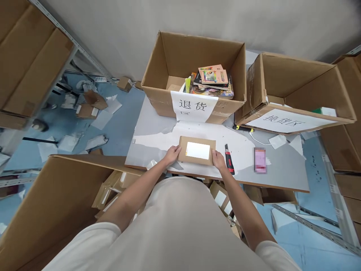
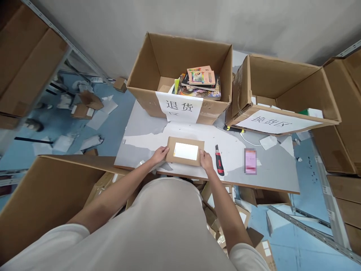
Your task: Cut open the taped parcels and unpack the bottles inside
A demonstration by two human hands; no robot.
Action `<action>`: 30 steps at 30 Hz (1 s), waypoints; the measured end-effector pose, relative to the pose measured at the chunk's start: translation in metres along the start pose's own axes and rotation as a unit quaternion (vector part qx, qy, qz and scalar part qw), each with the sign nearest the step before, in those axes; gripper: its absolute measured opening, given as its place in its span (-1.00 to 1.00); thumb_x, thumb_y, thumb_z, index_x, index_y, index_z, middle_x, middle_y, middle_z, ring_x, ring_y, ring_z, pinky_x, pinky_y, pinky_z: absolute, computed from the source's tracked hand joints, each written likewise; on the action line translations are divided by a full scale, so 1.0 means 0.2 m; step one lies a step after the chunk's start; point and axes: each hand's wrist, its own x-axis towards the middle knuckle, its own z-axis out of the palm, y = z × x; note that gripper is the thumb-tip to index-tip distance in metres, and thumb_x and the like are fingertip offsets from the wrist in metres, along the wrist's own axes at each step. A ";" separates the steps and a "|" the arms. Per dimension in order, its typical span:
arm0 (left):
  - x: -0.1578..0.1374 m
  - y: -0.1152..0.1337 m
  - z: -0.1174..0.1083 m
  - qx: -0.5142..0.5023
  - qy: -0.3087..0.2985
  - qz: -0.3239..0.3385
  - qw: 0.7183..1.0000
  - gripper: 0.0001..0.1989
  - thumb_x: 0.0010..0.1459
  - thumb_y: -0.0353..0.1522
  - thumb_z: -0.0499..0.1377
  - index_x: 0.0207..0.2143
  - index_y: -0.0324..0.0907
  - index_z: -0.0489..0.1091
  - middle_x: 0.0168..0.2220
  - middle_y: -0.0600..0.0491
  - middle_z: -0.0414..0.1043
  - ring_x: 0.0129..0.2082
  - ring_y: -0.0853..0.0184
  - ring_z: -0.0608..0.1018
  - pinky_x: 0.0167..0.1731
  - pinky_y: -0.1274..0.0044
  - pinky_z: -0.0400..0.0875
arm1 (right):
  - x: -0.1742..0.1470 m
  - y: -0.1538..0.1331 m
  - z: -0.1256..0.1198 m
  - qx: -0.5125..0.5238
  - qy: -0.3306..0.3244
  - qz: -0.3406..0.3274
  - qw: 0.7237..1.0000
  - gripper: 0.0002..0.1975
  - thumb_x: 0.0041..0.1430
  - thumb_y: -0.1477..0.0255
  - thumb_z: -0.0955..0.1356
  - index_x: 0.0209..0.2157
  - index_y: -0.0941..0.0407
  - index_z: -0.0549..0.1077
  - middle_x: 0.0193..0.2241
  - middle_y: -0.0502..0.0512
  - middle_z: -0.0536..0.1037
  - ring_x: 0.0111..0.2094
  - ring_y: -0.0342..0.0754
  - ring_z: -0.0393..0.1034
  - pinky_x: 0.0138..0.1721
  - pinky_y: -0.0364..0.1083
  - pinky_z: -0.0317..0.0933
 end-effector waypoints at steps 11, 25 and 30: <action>-0.19 -0.15 -0.04 -0.100 -0.107 0.053 0.988 -0.35 -0.12 -0.26 0.25 0.08 -0.22 0.34 0.08 -0.05 0.38 0.08 0.13 0.43 0.12 0.25 0.26 | -0.21 0.23 0.02 0.162 -0.093 -0.012 0.982 -0.32 -0.04 0.38 0.36 0.17 0.07 0.21 0.09 0.18 0.39 0.05 0.03 0.34 0.09 0.10 0.18; -0.10 0.15 -0.10 0.029 0.036 0.047 0.998 -0.59 0.18 -0.15 0.02 -0.18 -0.23 0.51 -0.22 -0.06 0.52 -0.21 0.22 0.52 -0.11 0.42 0.37 | -0.10 -0.08 -0.08 -0.067 0.032 -0.059 0.995 -0.44 0.25 0.02 0.05 -0.33 0.12 0.46 -0.35 0.21 0.46 -0.27 0.06 0.34 -0.14 0.02 0.22; -0.05 0.11 -0.08 0.009 0.026 0.028 0.999 -0.59 0.17 -0.13 0.02 -0.19 -0.20 0.52 -0.23 -0.03 0.53 -0.19 0.22 0.52 -0.09 0.42 0.37 | -0.06 -0.05 -0.06 -0.024 0.031 -0.037 0.999 -0.40 0.21 -0.02 0.08 -0.24 0.14 0.50 -0.23 0.24 0.51 -0.17 0.09 0.37 -0.05 0.04 0.20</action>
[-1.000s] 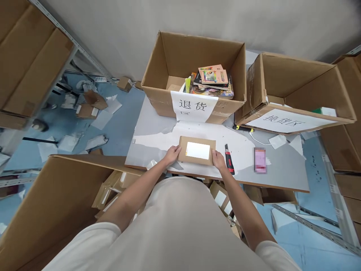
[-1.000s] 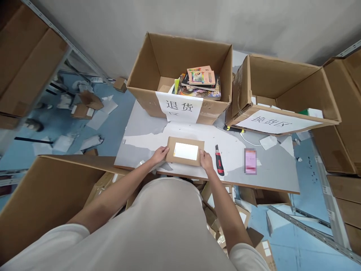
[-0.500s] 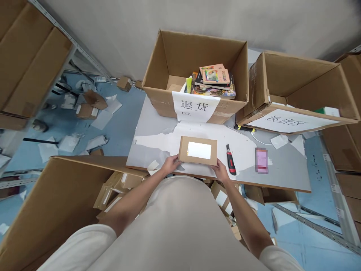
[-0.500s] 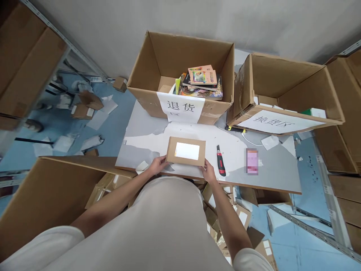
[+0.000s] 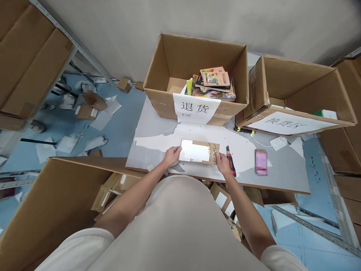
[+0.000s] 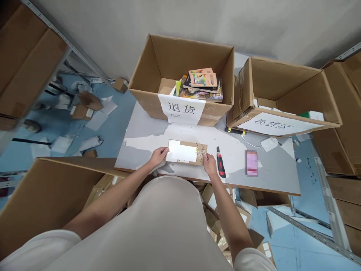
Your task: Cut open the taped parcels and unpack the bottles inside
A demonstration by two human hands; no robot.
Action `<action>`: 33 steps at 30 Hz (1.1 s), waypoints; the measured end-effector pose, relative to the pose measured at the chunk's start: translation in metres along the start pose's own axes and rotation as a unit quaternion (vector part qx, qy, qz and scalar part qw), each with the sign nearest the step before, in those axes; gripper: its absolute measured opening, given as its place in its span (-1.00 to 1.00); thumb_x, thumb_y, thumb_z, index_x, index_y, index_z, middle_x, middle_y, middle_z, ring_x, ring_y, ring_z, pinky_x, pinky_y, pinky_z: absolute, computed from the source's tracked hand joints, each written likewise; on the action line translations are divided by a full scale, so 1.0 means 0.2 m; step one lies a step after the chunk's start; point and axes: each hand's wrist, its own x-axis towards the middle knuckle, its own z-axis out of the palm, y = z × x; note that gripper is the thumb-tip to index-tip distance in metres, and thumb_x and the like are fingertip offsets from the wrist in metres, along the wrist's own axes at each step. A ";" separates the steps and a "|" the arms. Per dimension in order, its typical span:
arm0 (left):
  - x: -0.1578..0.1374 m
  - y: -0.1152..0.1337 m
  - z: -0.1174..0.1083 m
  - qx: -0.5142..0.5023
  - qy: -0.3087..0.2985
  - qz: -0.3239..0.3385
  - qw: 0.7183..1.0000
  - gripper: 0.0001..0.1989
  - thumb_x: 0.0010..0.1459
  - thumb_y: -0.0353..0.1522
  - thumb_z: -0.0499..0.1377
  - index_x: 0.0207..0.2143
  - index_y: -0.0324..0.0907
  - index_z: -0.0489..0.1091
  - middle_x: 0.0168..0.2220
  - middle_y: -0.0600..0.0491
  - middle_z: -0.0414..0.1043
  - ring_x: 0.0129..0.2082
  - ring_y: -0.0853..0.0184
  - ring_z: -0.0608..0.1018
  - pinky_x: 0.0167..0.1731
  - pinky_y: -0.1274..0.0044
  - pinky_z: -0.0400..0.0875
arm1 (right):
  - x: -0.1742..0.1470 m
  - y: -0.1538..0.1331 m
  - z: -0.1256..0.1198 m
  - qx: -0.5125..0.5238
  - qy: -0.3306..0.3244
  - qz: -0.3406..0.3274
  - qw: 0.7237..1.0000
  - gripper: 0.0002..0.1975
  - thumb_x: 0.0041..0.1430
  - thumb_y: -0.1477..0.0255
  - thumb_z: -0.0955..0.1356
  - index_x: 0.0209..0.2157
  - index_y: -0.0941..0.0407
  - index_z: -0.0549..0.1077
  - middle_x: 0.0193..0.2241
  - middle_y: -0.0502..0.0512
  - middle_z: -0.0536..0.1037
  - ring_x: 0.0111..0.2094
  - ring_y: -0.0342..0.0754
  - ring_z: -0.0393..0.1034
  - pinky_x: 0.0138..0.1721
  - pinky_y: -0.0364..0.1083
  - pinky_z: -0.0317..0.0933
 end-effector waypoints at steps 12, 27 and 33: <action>-0.03 -0.23 -0.03 -0.098 -0.078 -0.016 0.992 -0.39 -0.10 -0.25 0.24 0.06 -0.23 0.35 -0.03 -0.09 0.47 -0.18 0.19 0.57 -0.05 0.29 0.40 | -0.10 0.23 0.07 0.140 -0.083 0.013 0.987 -0.36 -0.08 0.32 0.40 0.10 0.03 0.29 0.04 0.15 0.44 -0.02 0.06 0.37 0.08 0.15 0.18; -0.05 -0.03 -0.11 0.080 -0.047 0.056 0.994 -0.63 0.17 -0.19 -0.02 -0.51 -0.17 0.46 -0.48 0.04 0.45 -0.42 0.30 0.46 -0.26 0.49 0.33 | -0.10 0.02 0.00 -0.041 -0.047 0.001 0.998 -0.50 0.20 0.00 0.10 -0.46 0.09 0.38 -0.39 0.20 0.47 -0.33 0.07 0.35 -0.24 0.01 0.21; 0.00 -0.09 -0.04 0.067 -0.042 0.037 0.996 -0.71 0.14 -0.29 -0.03 -0.50 -0.15 0.43 -0.45 0.01 0.42 -0.36 0.26 0.45 -0.20 0.45 0.31 | -0.07 0.00 0.07 -0.063 -0.063 0.009 0.996 -0.44 0.21 -0.02 0.06 -0.46 0.09 0.40 -0.40 0.22 0.49 -0.32 0.08 0.37 -0.25 -0.01 0.21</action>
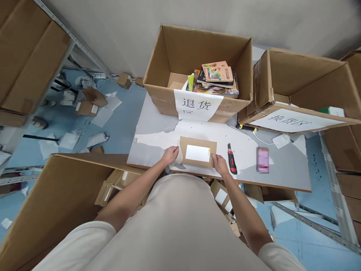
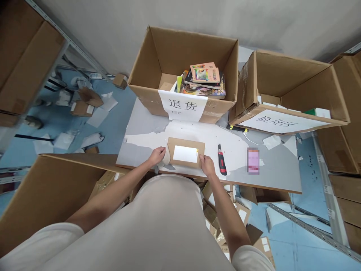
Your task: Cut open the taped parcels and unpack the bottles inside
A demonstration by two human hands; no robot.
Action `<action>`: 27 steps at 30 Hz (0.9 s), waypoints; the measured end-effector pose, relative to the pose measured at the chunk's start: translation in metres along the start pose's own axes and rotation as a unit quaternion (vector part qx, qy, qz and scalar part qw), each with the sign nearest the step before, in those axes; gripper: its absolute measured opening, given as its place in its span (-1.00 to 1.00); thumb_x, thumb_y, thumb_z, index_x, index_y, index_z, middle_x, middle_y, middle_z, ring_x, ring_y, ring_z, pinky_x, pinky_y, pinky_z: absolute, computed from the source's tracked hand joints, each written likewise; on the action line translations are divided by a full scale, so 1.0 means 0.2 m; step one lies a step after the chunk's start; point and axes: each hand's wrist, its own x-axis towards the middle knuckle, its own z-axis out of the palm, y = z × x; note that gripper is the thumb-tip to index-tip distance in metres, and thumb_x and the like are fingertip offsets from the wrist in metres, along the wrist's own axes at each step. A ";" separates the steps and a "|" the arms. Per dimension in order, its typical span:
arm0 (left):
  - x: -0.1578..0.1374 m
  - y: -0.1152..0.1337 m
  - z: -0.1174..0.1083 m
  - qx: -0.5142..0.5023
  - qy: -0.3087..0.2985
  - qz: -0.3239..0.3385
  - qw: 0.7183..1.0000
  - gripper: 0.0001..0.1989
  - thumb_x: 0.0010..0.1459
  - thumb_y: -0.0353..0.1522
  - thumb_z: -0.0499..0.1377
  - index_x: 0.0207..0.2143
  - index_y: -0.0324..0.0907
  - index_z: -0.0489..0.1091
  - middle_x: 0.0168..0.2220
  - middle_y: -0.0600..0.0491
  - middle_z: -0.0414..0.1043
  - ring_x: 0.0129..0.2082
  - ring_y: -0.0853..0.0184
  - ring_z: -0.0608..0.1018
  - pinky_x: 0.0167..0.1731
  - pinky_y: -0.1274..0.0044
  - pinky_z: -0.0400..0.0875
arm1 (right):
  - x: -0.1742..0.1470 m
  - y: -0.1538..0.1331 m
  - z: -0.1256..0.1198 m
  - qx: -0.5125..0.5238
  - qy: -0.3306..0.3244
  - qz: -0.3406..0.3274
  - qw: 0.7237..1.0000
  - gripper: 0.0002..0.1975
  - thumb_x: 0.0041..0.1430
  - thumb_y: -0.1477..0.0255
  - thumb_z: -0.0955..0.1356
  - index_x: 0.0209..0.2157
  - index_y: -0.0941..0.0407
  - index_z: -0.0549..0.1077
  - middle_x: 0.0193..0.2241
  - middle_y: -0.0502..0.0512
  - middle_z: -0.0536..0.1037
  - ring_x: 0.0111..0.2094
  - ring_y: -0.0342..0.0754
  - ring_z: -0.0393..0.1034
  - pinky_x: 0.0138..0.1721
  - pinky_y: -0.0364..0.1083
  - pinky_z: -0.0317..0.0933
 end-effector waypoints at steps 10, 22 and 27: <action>-0.12 -0.12 0.01 -0.088 -0.050 0.003 0.995 -0.74 0.07 -0.35 -0.02 -0.35 -0.21 0.45 -0.29 -0.03 0.49 -0.23 0.25 0.50 -0.13 0.41 0.38 | -0.08 0.22 0.02 0.212 -0.035 0.045 0.976 -0.45 0.16 0.20 0.20 0.12 0.17 0.31 -0.03 0.24 0.48 -0.16 0.03 0.47 0.00 0.10 0.26; -0.16 -0.09 0.01 -0.164 -0.068 -0.009 0.984 -0.69 -0.14 -0.25 0.24 -0.31 -0.23 0.50 -0.32 -0.01 0.54 -0.14 0.14 0.52 -0.08 0.38 0.38 | -0.13 0.15 0.09 0.183 -0.058 -0.023 0.981 -0.55 0.09 0.23 0.31 0.00 0.12 0.35 -0.08 0.19 0.48 -0.10 0.03 0.41 -0.05 0.07 0.29; -0.10 0.05 -0.10 -0.043 -0.013 0.031 0.998 -0.76 0.06 -0.26 0.09 -0.41 -0.19 0.51 -0.42 0.03 0.46 -0.35 0.29 0.50 -0.28 0.50 0.37 | -0.08 0.03 -0.07 0.036 -0.013 -0.071 0.997 -0.56 0.24 0.09 0.14 -0.36 0.14 0.42 -0.35 0.17 0.47 -0.31 0.00 0.38 -0.23 -0.04 0.26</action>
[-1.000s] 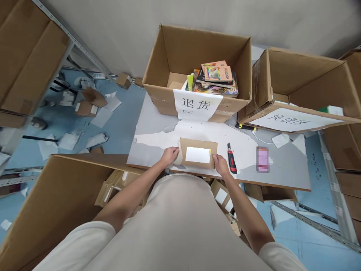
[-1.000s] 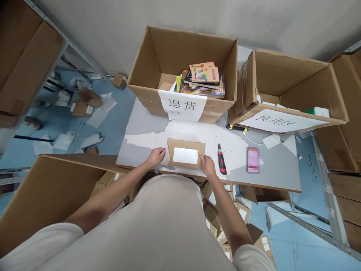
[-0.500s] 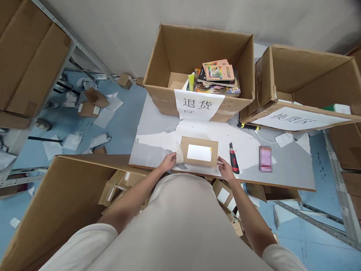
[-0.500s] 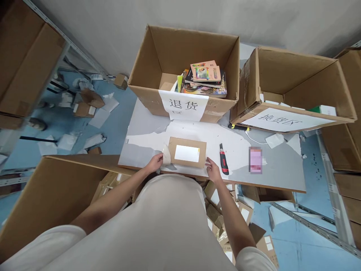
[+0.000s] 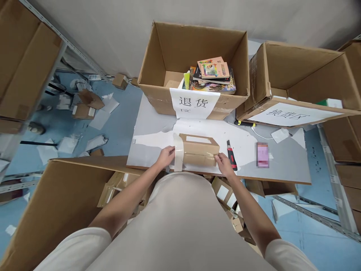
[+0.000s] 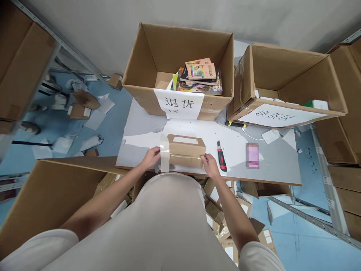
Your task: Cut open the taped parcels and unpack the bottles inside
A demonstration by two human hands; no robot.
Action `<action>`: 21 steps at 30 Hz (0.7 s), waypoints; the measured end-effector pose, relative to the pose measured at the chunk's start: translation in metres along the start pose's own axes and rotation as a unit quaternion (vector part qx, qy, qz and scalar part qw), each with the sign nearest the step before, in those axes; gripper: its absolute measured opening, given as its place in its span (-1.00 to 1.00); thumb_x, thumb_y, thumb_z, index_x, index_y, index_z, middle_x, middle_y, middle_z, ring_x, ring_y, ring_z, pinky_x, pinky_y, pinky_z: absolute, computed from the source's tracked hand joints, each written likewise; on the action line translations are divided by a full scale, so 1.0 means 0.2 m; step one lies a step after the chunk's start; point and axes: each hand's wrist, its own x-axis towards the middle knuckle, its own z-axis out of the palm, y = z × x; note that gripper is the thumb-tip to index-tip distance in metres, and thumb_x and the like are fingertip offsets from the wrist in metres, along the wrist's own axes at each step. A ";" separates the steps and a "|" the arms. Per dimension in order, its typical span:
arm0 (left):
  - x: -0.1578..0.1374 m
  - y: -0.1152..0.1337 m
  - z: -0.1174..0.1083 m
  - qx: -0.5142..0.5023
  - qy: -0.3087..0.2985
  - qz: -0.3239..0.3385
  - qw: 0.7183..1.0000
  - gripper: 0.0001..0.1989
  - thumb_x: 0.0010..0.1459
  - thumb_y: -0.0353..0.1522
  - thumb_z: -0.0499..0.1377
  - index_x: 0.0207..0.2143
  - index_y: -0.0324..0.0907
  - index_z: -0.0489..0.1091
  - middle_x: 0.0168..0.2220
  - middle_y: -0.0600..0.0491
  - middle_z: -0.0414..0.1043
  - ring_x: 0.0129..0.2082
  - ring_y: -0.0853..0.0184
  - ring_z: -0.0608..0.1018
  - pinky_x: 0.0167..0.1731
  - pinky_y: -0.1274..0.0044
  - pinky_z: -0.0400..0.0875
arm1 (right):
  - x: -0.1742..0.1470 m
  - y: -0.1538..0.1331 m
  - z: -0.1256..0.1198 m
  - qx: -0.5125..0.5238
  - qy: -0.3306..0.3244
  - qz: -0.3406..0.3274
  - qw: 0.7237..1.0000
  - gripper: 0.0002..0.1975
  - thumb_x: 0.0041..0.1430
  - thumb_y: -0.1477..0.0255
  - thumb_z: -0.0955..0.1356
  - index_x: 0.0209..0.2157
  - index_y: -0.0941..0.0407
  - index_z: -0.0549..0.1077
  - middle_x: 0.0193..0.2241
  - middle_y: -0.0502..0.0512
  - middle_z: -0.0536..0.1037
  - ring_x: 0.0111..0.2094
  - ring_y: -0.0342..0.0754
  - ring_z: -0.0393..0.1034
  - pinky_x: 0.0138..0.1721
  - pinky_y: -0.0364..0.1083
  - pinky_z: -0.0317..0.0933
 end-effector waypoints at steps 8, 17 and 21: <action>0.14 0.04 0.01 0.047 0.027 -0.067 0.996 -0.63 0.17 -0.20 -0.02 -0.40 -0.18 0.52 -0.32 -0.03 0.52 -0.27 0.23 0.52 -0.19 0.46 0.35 | 0.15 -0.12 -0.02 -0.074 0.027 0.062 0.995 -0.44 0.27 0.06 0.06 -0.23 0.16 0.48 -0.24 0.26 0.53 -0.21 0.05 0.39 -0.18 -0.06 0.18; 0.27 0.12 -0.09 0.061 0.067 0.021 0.996 -0.24 0.02 -0.09 0.19 0.22 -0.20 0.13 0.24 -0.15 0.14 0.12 0.11 0.37 0.06 0.37 0.28 | 0.17 -0.18 0.01 -0.085 0.078 0.078 0.990 -0.47 0.28 0.13 0.09 0.08 0.16 0.32 -0.03 0.26 0.45 -0.08 0.08 0.35 -0.10 -0.02 0.18; 0.39 0.15 -0.12 0.080 -0.005 0.058 0.995 -0.61 0.04 -0.18 0.18 -0.12 -0.20 0.47 -0.07 -0.08 0.49 -0.06 0.13 0.49 -0.03 0.38 0.34 | 0.17 -0.22 0.00 -0.113 0.060 0.108 0.986 -0.52 0.29 0.16 0.09 0.07 0.12 0.33 -0.05 0.22 0.46 -0.08 0.09 0.35 -0.14 -0.02 0.19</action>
